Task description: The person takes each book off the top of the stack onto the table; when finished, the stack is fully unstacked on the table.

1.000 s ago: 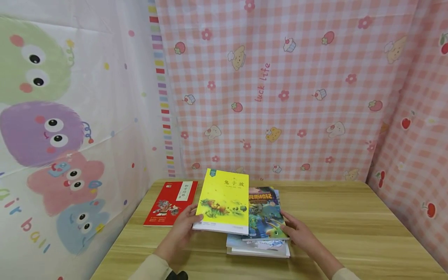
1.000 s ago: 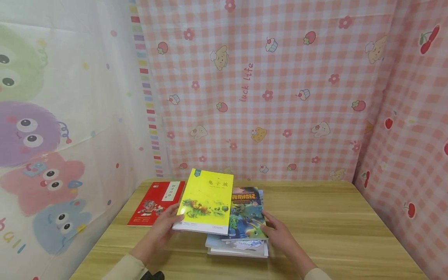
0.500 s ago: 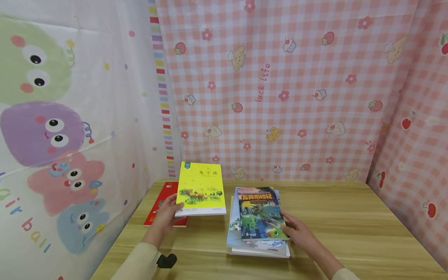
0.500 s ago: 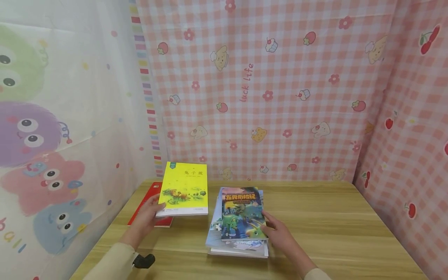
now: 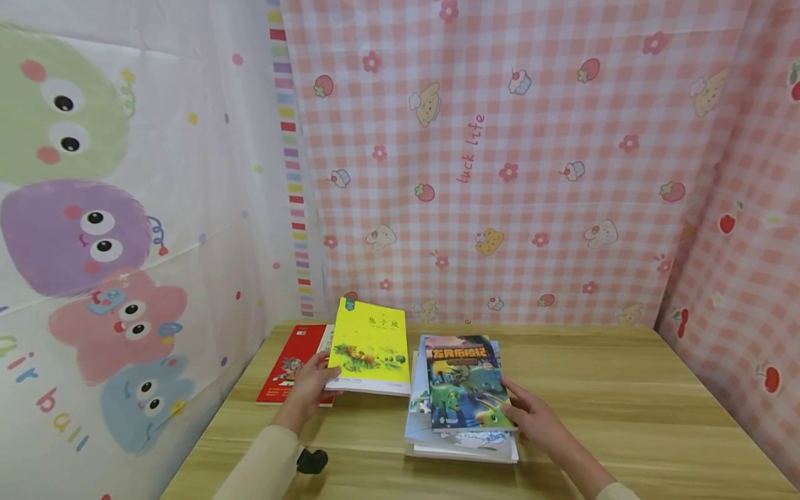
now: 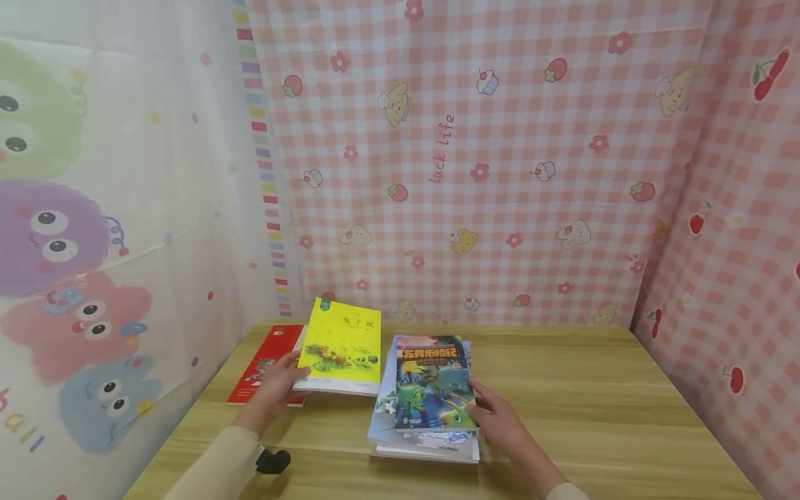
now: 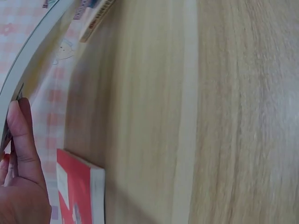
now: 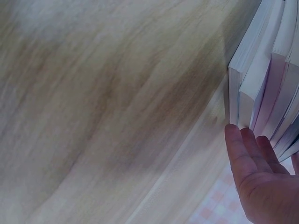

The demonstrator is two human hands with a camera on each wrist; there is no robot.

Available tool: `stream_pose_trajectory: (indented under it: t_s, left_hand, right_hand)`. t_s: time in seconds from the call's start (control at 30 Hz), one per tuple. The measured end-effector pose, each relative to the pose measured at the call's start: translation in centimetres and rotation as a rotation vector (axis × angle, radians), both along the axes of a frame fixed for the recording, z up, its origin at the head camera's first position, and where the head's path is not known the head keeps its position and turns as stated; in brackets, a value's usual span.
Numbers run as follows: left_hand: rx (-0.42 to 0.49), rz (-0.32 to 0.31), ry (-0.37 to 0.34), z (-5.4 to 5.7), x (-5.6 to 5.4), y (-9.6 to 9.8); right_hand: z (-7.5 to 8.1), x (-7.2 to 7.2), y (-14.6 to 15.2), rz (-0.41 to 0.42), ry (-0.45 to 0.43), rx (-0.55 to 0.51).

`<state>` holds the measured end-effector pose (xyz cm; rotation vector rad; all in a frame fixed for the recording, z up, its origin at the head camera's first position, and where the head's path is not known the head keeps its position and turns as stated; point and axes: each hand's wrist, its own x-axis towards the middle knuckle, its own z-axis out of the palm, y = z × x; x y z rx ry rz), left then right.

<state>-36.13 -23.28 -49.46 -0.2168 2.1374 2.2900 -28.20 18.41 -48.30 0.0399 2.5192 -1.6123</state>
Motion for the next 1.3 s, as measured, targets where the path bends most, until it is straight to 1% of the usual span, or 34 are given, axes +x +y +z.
stream_pose_trajectory:
  t_s: [0.1, 0.2, 0.33, 0.47, 0.6, 0.7, 0.83, 0.97, 1.03, 1.13, 1.23, 1.3]
  left_hand:
    - [-0.02, -0.017, 0.005, -0.5, -0.3, 0.4]
    - [-0.036, -0.019, -0.013, -0.9, -0.6, 0.7]
    - [-0.063, -0.002, -0.051, -1.1, -0.8, 0.9]
    - [-0.081, 0.004, -0.079, -1.2, -1.0, 1.2]
    - [-0.099, 0.012, -0.109, -1.5, -1.1, 1.3]
    - [-0.14, 0.041, -0.137, -2.0, -1.2, 0.9]
    - [-0.204, 0.083, -0.18, -2.6, -1.5, -0.1]
    - [-0.228, 0.104, -0.213, -2.9, -1.7, -1.1]
    - [-0.23, 0.102, -0.214, -2.9, -1.7, -1.3]
    - [-0.245, 0.085, -0.194, -2.6, -1.5, -1.2]
    - [-0.257, 0.076, -0.172, -2.3, -1.3, -0.8]
    - [-0.27, 0.054, -0.157, -2.3, -1.3, -0.3]
  right_hand:
    - [0.0, 0.1, 0.0, 0.005, 0.008, -0.016]
    - [0.1, 0.1, -0.1, 0.006, 0.011, -0.02]
    - [0.1, 0.1, -0.1, 0.009, 0.01, -0.026]
    - [0.0, 0.1, -0.1, 0.005, 0.006, -0.048]
    - [0.0, 0.1, -0.1, 0.002, 0.0, -0.046]
    - [-0.1, 0.0, -0.1, 0.0, -0.009, -0.039]
    - [-0.1, 0.0, -0.1, -0.001, -0.013, -0.039]
    - [-0.2, 0.0, 0.0, 0.0, -0.009, -0.037]
    - [-0.2, 0.0, 0.1, 0.0, -0.011, -0.034]
    - [-0.1, 0.0, 0.0, 0.0, -0.017, -0.027]
    - [-0.1, 0.0, 0.0, 0.004, -0.013, -0.037]
    - [-0.1, 0.0, 0.0, 0.008, -0.009, -0.045]
